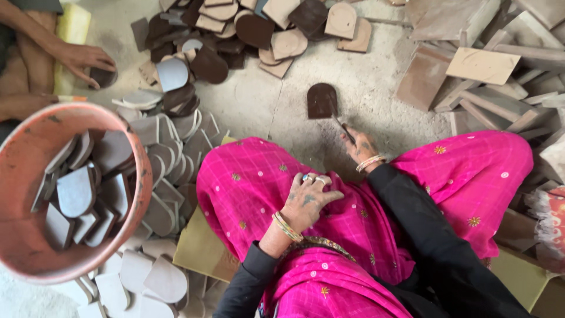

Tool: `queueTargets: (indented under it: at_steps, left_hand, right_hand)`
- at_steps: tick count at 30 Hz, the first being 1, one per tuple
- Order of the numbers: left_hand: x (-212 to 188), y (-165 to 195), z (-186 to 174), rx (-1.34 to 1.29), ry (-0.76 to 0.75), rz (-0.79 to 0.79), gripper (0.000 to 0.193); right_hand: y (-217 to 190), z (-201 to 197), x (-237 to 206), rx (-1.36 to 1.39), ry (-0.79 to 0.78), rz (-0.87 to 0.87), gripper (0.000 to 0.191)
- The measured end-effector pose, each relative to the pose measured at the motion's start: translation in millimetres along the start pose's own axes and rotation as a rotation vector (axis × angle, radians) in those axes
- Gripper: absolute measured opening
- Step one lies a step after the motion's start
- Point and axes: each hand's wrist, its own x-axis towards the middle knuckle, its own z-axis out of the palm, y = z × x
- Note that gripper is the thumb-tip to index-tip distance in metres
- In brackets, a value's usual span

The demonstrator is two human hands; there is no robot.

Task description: The person sits on the floor and sands small arch-shaped shoe components one at a time, rubbing a sanding block over each piece's surface, then places the finished piece into a large basin beside her. Other workers handle similar pieces nearby.

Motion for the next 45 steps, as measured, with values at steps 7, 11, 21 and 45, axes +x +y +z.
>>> queueTargets:
  at_steps: [7,11,21,45]
  left_hand:
    - [-10.0,12.0,4.3,0.087,0.057,0.125,0.021]
    - [-28.0,17.8,-3.4,-0.143,0.116,0.194,0.023]
    - [-71.5,22.6,20.3,-0.056,-0.162,-0.086,0.017]
    - [-55.5,-69.9,61.2,-0.132,-0.362,-0.245,0.034]
  right_hand:
    - [-11.4,-11.1,-8.7,0.015,-0.007,-0.044,0.035]
    - [-13.3,-10.8,-10.4,-0.010,-0.008,-0.057,0.033]
    - [-6.7,-2.7,-15.4,-0.044,-0.016,-0.207,0.038]
    - [1.2,10.4,-4.0,0.003,-0.040,-0.248,0.041]
